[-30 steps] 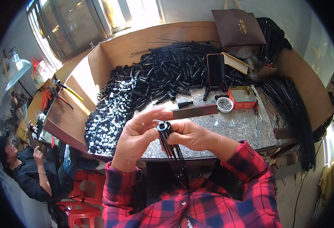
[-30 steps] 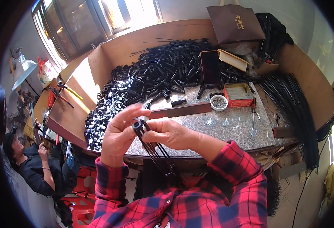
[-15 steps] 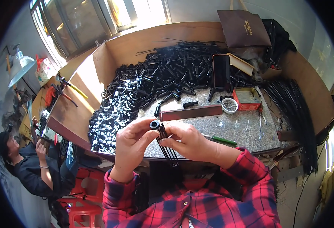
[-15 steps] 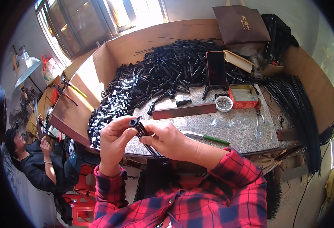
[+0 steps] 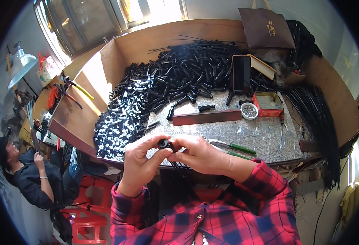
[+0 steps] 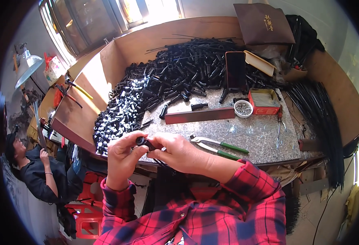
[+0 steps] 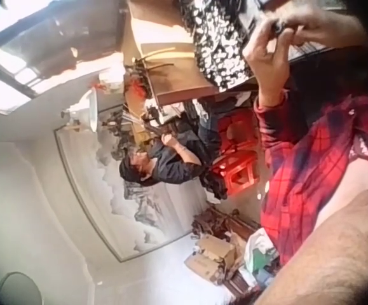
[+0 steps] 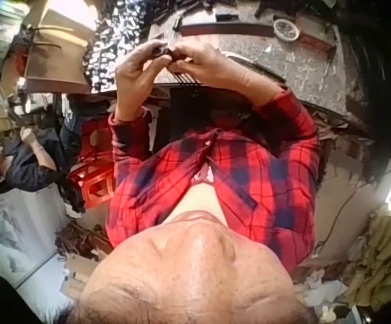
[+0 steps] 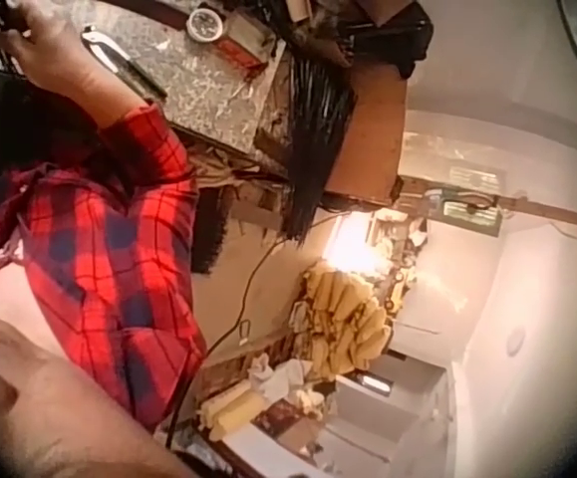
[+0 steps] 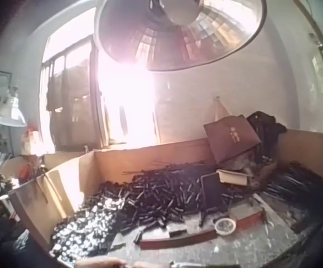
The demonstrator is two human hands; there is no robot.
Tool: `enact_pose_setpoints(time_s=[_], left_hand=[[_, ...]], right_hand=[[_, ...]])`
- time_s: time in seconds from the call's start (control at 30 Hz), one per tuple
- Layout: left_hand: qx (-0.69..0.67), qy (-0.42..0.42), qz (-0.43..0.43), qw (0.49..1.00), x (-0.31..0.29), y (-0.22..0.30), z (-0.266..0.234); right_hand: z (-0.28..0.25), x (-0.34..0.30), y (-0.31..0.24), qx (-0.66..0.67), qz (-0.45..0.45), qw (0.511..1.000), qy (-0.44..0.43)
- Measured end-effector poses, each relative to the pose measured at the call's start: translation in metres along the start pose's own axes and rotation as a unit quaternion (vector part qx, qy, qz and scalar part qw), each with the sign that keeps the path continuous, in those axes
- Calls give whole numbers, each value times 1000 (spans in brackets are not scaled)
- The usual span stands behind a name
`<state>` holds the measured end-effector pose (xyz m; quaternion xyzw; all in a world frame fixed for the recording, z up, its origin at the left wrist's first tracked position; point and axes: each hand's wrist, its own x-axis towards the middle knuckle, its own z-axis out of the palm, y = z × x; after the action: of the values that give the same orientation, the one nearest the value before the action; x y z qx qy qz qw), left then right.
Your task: Assembling black structural ribs into a central hub component using pliers and a mallet.
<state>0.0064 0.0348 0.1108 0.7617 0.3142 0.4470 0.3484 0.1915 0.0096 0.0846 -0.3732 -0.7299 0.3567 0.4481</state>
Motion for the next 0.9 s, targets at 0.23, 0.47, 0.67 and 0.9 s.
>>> enact_pose_setpoints(time_s=[0.23,0.47,0.67,0.9], left_hand=[[72,-24,49,996,-19,-6,19],[85,106,20,991,-34,-44,32],[-28,120,77,989,-34,-63,38],[-51,131,66,988,-39,-76,50]], right_hand=[[24,-4,24,-54,32,997,49],[39,-6,32,-40,48,996,62],[31,-22,40,-87,33,995,45],[-24,-75,43,-366,27,925,102]])
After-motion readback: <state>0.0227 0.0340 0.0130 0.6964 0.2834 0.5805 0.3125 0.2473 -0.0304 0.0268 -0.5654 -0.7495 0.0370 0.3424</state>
